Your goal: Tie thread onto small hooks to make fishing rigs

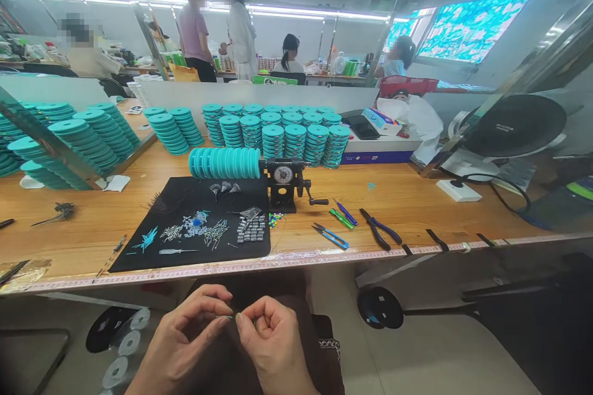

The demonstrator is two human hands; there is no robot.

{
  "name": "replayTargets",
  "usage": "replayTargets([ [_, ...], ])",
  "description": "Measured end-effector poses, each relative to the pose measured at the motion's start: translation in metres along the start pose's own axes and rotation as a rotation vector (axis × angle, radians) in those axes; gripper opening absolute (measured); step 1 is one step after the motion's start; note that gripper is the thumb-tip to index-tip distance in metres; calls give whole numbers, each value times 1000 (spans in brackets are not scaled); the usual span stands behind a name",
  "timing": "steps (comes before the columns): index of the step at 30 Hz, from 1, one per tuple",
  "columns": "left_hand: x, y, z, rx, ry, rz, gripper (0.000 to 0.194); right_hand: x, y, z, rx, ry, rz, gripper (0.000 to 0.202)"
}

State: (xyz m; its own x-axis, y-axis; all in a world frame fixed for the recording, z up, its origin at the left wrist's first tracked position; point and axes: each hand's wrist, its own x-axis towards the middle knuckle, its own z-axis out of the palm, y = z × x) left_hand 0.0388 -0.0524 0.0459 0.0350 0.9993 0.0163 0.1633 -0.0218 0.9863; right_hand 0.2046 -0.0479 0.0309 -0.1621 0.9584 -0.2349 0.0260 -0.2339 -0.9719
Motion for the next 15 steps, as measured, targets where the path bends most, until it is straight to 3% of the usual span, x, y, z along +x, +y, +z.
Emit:
replayTargets([
  [15, 2, 2, -3, 152, -33, 59, 12, 0, 1, 2, 1, -22, -11, 40],
])
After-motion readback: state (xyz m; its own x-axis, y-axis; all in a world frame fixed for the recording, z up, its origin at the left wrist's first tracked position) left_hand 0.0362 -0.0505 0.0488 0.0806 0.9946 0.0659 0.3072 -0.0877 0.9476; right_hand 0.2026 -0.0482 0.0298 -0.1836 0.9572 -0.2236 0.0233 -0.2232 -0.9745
